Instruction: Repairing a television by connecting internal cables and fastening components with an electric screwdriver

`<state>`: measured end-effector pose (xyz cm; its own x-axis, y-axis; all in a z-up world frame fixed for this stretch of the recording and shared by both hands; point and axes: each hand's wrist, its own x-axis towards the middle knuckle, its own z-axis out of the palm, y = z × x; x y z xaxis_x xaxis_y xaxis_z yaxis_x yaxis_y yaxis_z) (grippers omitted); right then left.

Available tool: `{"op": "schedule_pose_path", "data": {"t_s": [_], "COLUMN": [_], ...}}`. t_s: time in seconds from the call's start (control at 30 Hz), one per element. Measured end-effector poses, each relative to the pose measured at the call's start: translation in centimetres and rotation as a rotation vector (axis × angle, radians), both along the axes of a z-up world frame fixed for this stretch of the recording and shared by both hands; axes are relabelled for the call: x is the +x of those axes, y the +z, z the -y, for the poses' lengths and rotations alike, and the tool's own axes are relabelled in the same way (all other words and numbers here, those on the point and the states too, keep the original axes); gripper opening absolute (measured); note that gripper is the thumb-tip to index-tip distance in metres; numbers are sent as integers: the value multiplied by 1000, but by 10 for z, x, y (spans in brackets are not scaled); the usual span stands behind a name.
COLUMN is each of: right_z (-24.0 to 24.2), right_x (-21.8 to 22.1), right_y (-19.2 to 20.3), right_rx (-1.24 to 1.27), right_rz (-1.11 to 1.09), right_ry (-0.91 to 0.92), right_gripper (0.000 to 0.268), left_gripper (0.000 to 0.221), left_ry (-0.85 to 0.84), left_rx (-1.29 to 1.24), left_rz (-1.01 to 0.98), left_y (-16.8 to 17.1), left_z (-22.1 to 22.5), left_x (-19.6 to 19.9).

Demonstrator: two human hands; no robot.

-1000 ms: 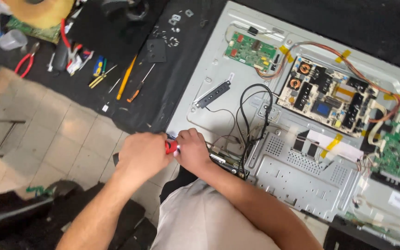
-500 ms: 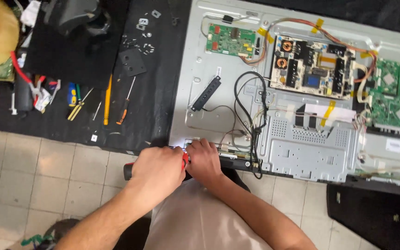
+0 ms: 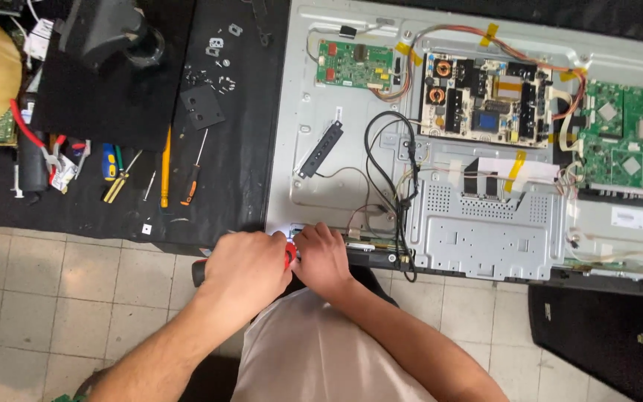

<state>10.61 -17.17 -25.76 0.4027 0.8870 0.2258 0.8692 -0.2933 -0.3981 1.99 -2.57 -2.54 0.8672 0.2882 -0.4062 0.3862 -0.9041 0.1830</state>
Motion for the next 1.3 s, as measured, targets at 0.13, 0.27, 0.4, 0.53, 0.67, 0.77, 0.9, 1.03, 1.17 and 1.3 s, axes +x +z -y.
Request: {"op": "schedule_pose_path", "data": {"t_s": [0.13,0.27,0.4,0.53,0.67,0.77,0.9,1.03,1.17,1.3], "right_z": [-6,-7,-8,-9,-11,-15,-1,67,149,186], "right_x": [5,9,10,10,8,8,19,49,75,93], "right_y": [19,14,16,18,20,21,51,81,81,89], "right_rx": [51,64,48,-18,-11,45,114,129,-248,-236], "right_rz": [-2,-7,-20,-58,-64,-133,-580,-964,-1829,-999], "right_ry": [38,84,112,137,174,206,219,58,-419,-533], "right_gripper": [17,17,13,17,24,19,23,23,32,8], "left_gripper": [25,30,36,38,47,50,42,48,45,27], "left_ry": [49,141,212,226,291,355,571,573,371,215], "left_rx": [15,-25,-14,-7,5,36,114,60,-44,-79], "left_rz": [-25,-106,-197,-222,-284,-301,-387,-347,-122,-78], "left_y": [6,13,17,28,44,66,92,93,60,29], "left_z": [6,9,13,18,23,30,50,78,112,142], "left_x": [4,11,13,16,17,6,-9,-1,25,70]}}
